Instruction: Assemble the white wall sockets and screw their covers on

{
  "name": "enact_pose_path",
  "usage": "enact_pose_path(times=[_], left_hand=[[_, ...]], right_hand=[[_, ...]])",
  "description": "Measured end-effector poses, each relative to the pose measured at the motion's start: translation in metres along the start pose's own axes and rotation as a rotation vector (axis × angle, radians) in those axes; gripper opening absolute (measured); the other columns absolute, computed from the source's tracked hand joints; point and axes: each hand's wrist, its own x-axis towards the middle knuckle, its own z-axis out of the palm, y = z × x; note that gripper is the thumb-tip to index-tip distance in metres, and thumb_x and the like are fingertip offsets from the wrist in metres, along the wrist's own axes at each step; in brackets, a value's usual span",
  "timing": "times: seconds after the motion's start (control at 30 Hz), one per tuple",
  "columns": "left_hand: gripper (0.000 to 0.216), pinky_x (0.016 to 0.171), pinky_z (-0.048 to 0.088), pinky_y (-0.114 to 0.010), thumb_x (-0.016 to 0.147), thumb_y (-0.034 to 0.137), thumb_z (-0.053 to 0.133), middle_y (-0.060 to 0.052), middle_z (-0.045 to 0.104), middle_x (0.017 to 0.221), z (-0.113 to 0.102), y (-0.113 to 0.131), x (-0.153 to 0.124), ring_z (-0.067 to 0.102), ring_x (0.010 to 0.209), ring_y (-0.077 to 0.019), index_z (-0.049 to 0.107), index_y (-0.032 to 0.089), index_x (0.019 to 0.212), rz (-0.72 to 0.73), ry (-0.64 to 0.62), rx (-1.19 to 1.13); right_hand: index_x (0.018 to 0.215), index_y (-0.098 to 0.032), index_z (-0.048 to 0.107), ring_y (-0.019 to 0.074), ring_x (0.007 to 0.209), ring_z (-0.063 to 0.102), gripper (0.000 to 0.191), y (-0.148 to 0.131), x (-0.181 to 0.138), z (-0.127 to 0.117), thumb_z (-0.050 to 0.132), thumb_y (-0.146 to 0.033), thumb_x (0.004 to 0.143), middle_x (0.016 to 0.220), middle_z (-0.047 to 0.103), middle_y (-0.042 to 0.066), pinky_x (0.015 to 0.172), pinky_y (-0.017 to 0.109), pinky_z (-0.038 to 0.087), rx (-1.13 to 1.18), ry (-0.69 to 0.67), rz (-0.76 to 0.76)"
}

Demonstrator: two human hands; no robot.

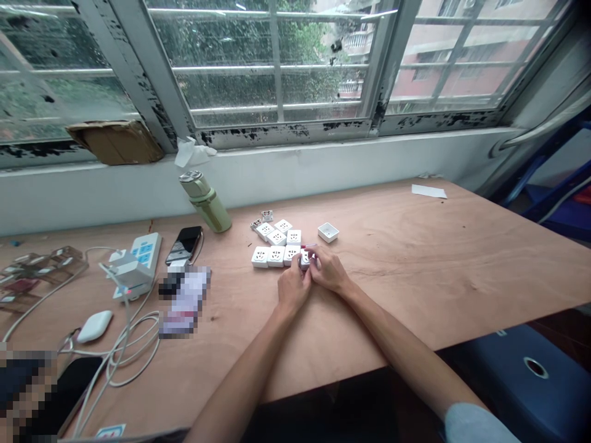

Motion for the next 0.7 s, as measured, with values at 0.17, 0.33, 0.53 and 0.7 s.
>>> enact_pose_path(times=[0.17,0.33,0.53,0.7], left_hand=[[0.044,0.059,0.041,-0.025,0.09,0.029,0.05,-0.002,0.068,0.076,0.0011,-0.0009,0.0001,0.066,0.068,-0.0195,0.044,0.02,0.132,0.005,0.007,-0.004],[0.043,0.06,0.041,-0.025,0.091,0.031,0.049,-0.002,0.069,0.077,0.0002,0.0003,-0.0003,0.066,0.069,-0.0196,0.044,0.02,0.132,0.002,0.006,0.001],[0.043,0.061,0.041,-0.024,0.091,0.029,0.049,-0.002,0.07,0.078,0.0,0.0003,0.0,0.066,0.07,-0.0191,0.044,0.021,0.133,-0.009,-0.003,-0.003],[0.042,0.06,0.041,-0.024,0.09,0.029,0.049,-0.002,0.069,0.076,0.0005,-0.0006,0.0001,0.066,0.069,-0.0197,0.045,0.021,0.131,-0.008,0.003,-0.009]], right_hand=[[0.114,-0.016,0.057,0.0204,0.092,0.061,0.042,0.0013,-0.0008,0.0011,0.045,-0.001,0.077,0.103,0.068,0.009,0.081,0.033,0.051,-0.028,-0.015,-0.01],[0.113,-0.017,0.058,0.0209,0.09,0.061,0.038,-0.0006,-0.0011,0.0021,0.046,-0.003,0.079,0.099,0.068,0.009,0.079,0.033,0.051,-0.093,-0.009,-0.001],[0.109,-0.015,0.059,0.0217,0.089,0.06,0.037,-0.0011,-0.0007,0.0047,0.048,-0.004,0.076,0.094,0.068,0.009,0.077,0.032,0.05,-0.162,-0.025,-0.005],[0.107,-0.018,0.059,0.0217,0.09,0.06,0.036,0.0008,-0.0027,0.0062,0.047,-0.003,0.076,0.095,0.068,0.008,0.079,0.032,0.05,-0.127,-0.007,-0.022]])
